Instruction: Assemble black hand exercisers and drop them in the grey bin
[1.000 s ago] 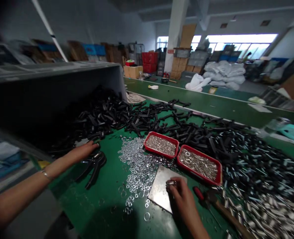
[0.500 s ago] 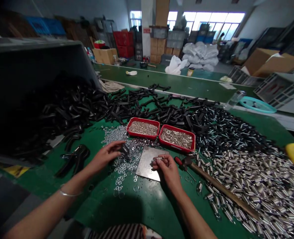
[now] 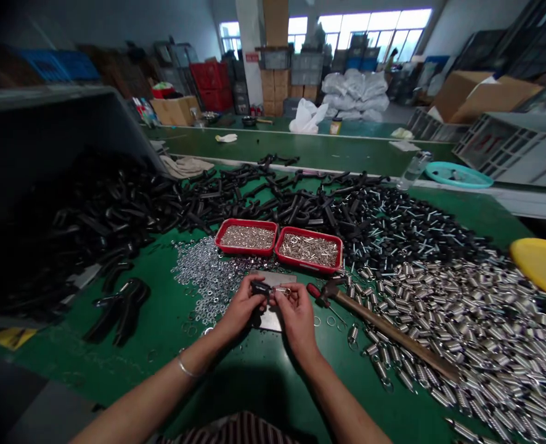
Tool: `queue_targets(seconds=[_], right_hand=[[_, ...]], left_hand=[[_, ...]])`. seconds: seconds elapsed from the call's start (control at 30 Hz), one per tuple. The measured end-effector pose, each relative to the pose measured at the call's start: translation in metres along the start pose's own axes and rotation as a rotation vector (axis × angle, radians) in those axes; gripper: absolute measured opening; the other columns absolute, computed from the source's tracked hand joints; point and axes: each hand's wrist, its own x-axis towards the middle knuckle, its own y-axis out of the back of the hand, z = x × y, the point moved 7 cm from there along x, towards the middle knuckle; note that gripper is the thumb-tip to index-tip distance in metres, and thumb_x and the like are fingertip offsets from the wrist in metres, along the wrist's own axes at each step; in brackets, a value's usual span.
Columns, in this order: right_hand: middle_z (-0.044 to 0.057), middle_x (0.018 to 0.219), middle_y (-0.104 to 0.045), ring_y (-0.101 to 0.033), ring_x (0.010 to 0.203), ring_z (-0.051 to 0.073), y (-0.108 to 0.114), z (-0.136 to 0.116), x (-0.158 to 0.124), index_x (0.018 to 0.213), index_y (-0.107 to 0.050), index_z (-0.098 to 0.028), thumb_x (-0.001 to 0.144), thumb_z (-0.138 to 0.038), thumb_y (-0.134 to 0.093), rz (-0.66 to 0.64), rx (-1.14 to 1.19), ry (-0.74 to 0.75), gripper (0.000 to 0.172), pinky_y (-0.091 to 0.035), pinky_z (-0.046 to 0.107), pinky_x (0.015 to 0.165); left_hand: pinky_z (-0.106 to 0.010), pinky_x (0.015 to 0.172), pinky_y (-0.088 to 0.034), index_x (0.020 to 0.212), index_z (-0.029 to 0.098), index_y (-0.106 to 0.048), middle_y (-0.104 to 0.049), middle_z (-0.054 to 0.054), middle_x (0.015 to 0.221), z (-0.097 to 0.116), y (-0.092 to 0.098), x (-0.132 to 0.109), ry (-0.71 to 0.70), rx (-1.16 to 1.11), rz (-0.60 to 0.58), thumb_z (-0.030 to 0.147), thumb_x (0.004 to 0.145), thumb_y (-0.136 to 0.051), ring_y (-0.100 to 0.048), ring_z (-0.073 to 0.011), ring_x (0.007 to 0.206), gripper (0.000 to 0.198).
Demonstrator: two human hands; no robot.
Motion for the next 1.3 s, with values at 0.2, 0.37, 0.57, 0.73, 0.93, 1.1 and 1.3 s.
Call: queue_targets(seconds=[0.2, 0.37, 0.57, 0.73, 0.93, 1.1, 1.3], right_hand=[[0.003, 0.097, -0.067, -0.062, 0.088, 0.019, 0.001, -0.002, 0.006, 0.095, -0.066, -0.022, 0.081, -0.042, -0.072, -0.077, -0.199, 0.041, 0.025, -0.050, 0.032, 0.079], [0.000, 0.088, -0.063, -0.059, 0.073, 0.016, -0.016, 0.012, 0.019, 0.096, -0.064, -0.022, 0.081, -0.047, -0.072, -0.294, -0.130, -0.151, 0.030, -0.048, 0.029, 0.067], [0.002, 0.090, -0.062, -0.058, 0.081, 0.018, -0.058, 0.007, -0.003, 0.099, -0.060, -0.021, 0.095, -0.038, -0.058, -0.544, -0.646, 0.161, 0.018, -0.047, 0.032, 0.075], [0.005, 0.095, -0.060, -0.053, 0.090, 0.020, -0.080, 0.033, -0.069, 0.092, -0.061, -0.022, 0.098, -0.023, -0.055, -0.949, -1.282, 0.525, 0.009, -0.043, 0.030, 0.074], [0.007, 0.095, -0.061, -0.053, 0.090, 0.022, -0.083, 0.037, -0.070, 0.091, -0.060, -0.021, 0.098, -0.019, -0.052, -0.950, -1.310, 0.601, 0.010, -0.046, 0.033, 0.076], [0.005, 0.098, -0.065, -0.062, 0.091, 0.020, -0.040, -0.005, -0.012, 0.102, -0.059, -0.022, 0.098, -0.031, -0.054, -0.385, -0.660, 0.205, 0.011, -0.052, 0.037, 0.085], [0.005, 0.089, -0.070, -0.067, 0.075, 0.014, -0.028, 0.010, 0.022, 0.097, -0.069, -0.016, 0.083, -0.038, -0.075, -0.202, 0.173, -0.411, 0.027, -0.058, 0.029, 0.075]], left_hand=[[-0.019, 0.047, -0.036, 0.110, 0.021, -0.046, -0.054, 0.007, 0.065, -0.004, -0.014, -0.018, 0.151, 0.003, -0.267, 0.019, 0.075, -0.056, -0.047, -0.0084, 0.047, 0.037], [-0.021, 0.051, -0.041, 0.110, 0.019, -0.048, -0.066, -0.003, 0.085, 0.015, -0.014, -0.045, 0.300, -0.137, -0.567, 0.027, 0.078, -0.066, -0.053, -0.0074, 0.052, 0.037], [-0.016, 0.042, -0.028, 0.089, 0.018, -0.049, -0.065, -0.003, 0.076, 0.026, 0.062, -0.024, 0.139, -0.373, -0.048, 0.035, 0.084, -0.065, -0.041, -0.0040, 0.045, 0.024], [-0.020, 0.053, -0.042, 0.095, 0.016, -0.054, -0.067, -0.006, 0.084, 0.036, 0.113, -0.008, 0.027, -0.416, 0.171, 0.037, 0.084, -0.066, -0.054, -0.0079, 0.057, 0.026], [-0.018, 0.049, -0.037, 0.094, 0.018, -0.055, -0.068, -0.002, 0.074, 0.029, 0.079, 0.010, 0.050, -0.180, 0.071, 0.048, 0.083, -0.067, -0.052, -0.0078, 0.052, 0.034], [-0.022, 0.059, -0.043, 0.090, 0.019, -0.061, -0.068, -0.003, 0.081, 0.046, 0.058, 0.014, -0.125, 0.056, 0.125, 0.051, 0.090, -0.058, -0.059, -0.0126, 0.066, 0.032], [-0.031, 0.088, -0.042, 0.094, 0.021, -0.062, -0.063, -0.005, 0.094, 0.056, 0.026, 0.013, -0.297, 0.292, 0.127, 0.040, 0.095, -0.053, -0.057, -0.0196, 0.091, 0.021]])
